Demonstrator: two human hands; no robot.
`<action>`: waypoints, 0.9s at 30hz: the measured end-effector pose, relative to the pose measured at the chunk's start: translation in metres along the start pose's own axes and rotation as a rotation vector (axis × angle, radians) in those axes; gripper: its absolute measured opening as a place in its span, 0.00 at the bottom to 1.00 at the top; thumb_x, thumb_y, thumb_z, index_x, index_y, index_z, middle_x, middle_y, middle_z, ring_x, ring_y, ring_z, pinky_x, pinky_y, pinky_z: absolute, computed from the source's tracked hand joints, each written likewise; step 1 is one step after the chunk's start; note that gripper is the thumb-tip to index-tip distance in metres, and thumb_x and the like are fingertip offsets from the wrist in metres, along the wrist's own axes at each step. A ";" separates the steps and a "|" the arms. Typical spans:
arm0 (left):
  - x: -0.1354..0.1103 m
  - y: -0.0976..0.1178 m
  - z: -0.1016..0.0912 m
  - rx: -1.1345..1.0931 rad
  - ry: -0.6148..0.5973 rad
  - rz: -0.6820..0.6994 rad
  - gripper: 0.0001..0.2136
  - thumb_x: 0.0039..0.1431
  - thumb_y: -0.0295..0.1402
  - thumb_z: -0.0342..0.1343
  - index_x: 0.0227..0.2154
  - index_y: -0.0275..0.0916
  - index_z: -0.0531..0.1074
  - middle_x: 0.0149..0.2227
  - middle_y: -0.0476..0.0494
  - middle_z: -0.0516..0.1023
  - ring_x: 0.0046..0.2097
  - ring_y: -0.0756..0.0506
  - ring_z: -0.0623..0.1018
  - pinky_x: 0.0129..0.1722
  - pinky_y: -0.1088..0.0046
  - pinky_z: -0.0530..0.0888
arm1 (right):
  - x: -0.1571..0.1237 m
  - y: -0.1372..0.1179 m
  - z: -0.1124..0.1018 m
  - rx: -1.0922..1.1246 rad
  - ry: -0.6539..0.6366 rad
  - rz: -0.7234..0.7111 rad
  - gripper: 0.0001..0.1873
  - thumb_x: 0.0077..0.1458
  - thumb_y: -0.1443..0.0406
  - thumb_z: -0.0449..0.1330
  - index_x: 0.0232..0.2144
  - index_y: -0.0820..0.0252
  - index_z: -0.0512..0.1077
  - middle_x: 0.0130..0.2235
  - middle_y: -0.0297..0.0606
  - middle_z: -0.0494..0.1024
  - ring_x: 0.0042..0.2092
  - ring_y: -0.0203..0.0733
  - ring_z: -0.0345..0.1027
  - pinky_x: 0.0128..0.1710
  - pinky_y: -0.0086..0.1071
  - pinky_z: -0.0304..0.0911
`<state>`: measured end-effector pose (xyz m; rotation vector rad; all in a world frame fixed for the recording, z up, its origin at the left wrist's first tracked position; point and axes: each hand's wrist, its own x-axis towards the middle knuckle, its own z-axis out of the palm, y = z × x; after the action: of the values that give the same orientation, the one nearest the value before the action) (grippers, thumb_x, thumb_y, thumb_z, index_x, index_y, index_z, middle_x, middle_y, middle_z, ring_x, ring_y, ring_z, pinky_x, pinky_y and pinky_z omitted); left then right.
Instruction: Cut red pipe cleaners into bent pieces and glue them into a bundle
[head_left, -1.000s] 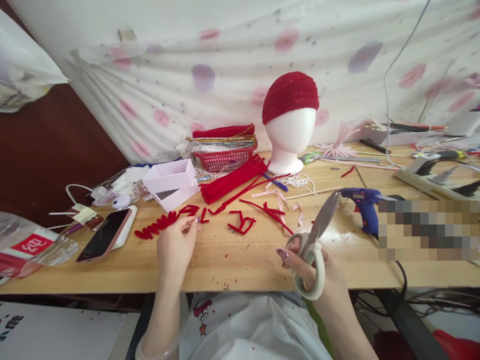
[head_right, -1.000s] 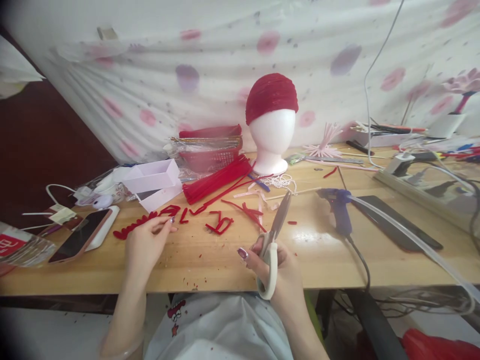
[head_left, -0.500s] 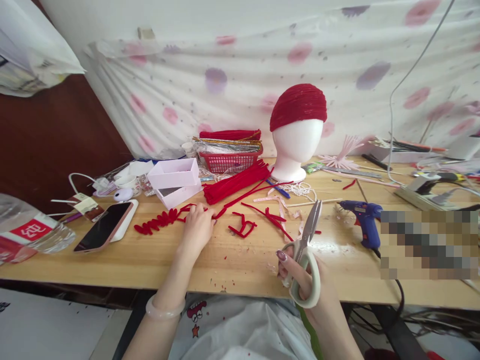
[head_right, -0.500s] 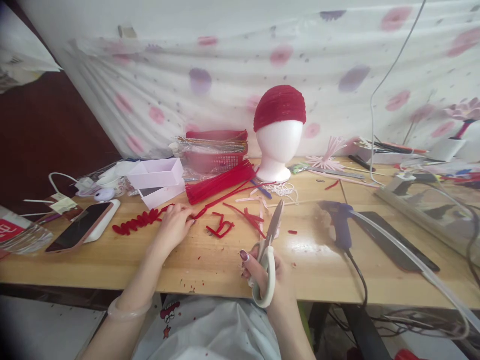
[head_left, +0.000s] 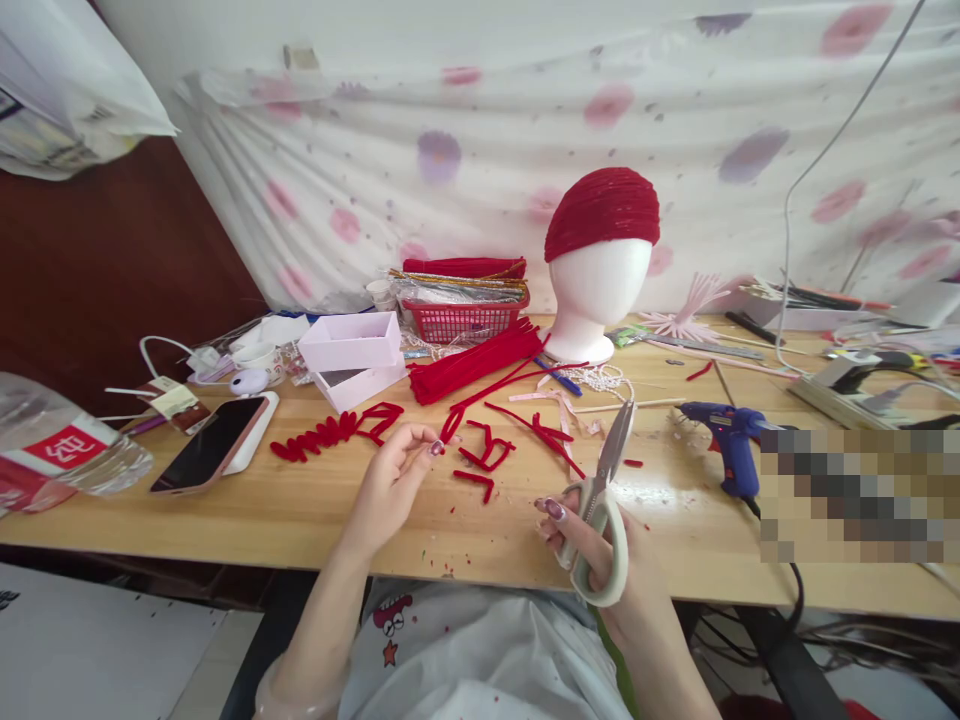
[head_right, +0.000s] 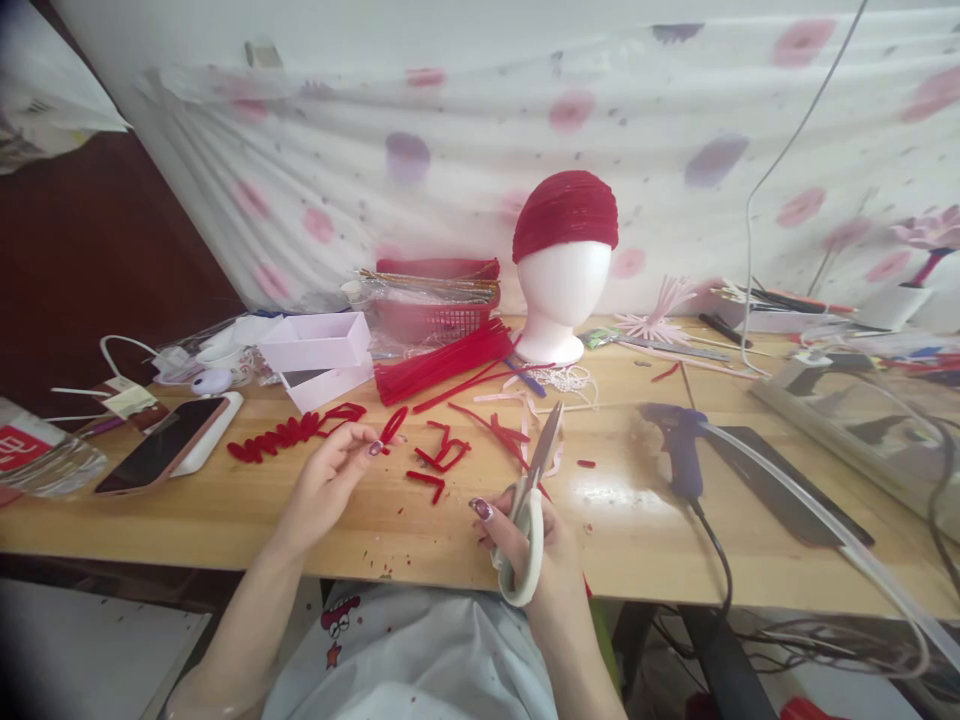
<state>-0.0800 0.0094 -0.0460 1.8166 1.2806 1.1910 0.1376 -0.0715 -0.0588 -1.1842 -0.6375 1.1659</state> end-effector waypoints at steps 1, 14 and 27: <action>-0.002 -0.002 -0.003 -0.063 0.062 -0.011 0.07 0.64 0.40 0.53 0.35 0.42 0.69 0.40 0.40 0.83 0.46 0.41 0.82 0.49 0.63 0.76 | 0.000 0.000 0.000 -0.006 0.000 -0.002 0.23 0.34 0.54 0.79 0.25 0.60 0.73 0.23 0.37 0.79 0.24 0.36 0.69 0.24 0.26 0.63; -0.021 0.006 0.012 0.313 -0.113 0.262 0.16 0.63 0.23 0.47 0.41 0.42 0.79 0.38 0.43 0.79 0.43 0.44 0.79 0.46 0.65 0.75 | 0.006 -0.007 -0.010 -0.203 -0.034 -0.044 0.23 0.42 0.49 0.74 0.29 0.60 0.75 0.29 0.40 0.81 0.28 0.41 0.70 0.30 0.32 0.65; -0.015 -0.010 0.024 0.749 -0.100 0.316 0.08 0.63 0.25 0.54 0.34 0.41 0.78 0.38 0.43 0.80 0.43 0.38 0.77 0.48 0.54 0.69 | 0.018 -0.050 -0.066 -1.546 0.324 -0.211 0.17 0.56 0.59 0.58 0.19 0.53 0.60 0.21 0.38 0.72 0.26 0.45 0.64 0.25 0.33 0.50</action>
<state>-0.0644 -0.0004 -0.0692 2.6545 1.5455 0.7937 0.2187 -0.0767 -0.0357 -2.4032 -1.4354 0.0800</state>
